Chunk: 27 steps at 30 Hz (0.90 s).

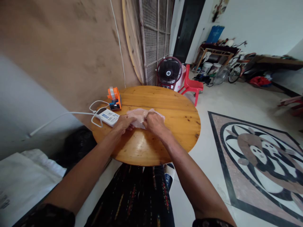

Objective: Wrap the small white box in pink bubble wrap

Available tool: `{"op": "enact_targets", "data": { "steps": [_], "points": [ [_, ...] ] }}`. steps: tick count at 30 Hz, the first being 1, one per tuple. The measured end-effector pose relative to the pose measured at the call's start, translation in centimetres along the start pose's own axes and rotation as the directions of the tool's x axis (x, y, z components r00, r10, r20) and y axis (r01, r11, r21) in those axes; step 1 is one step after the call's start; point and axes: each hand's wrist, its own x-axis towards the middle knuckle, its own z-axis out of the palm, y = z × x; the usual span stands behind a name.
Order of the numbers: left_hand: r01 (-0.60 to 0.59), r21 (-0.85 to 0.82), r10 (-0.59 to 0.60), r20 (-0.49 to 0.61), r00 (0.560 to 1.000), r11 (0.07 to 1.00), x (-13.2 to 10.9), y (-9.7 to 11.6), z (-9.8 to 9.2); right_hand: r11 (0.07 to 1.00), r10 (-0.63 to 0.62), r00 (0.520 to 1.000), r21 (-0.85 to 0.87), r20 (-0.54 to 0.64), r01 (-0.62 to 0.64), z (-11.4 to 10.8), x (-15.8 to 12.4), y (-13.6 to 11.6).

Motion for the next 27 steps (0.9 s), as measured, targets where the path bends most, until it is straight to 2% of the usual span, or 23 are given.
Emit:
{"op": "enact_targets", "data": {
  "steps": [5,11,15,22,27],
  "points": [
    [0.009,0.014,-0.009,0.004,1.000,1.000,0.1,0.1,-0.3,0.994,-0.106,0.994,0.023,0.031,0.105,-0.2,0.2,0.1],
    [0.017,0.037,-0.020,0.055,0.998,0.999,0.4,0.7,-0.3,0.998,-0.054,0.998,0.012,0.028,0.054,0.1,0.3,0.2],
    [-0.014,0.104,0.009,0.046,0.999,0.995,0.7,1.0,0.5,0.993,-0.117,0.993,0.016,0.003,0.116,0.2,0.4,0.3],
    [-0.041,0.118,0.044,-0.025,0.999,0.992,0.1,1.2,1.3,0.996,-0.094,0.995,0.014,0.020,0.093,0.1,0.3,0.3],
    [-0.074,0.096,0.078,-0.037,0.996,0.993,-0.1,1.1,1.4,0.984,-0.161,0.983,-0.057,0.084,0.166,-0.6,0.3,-0.1]
  ]
}}
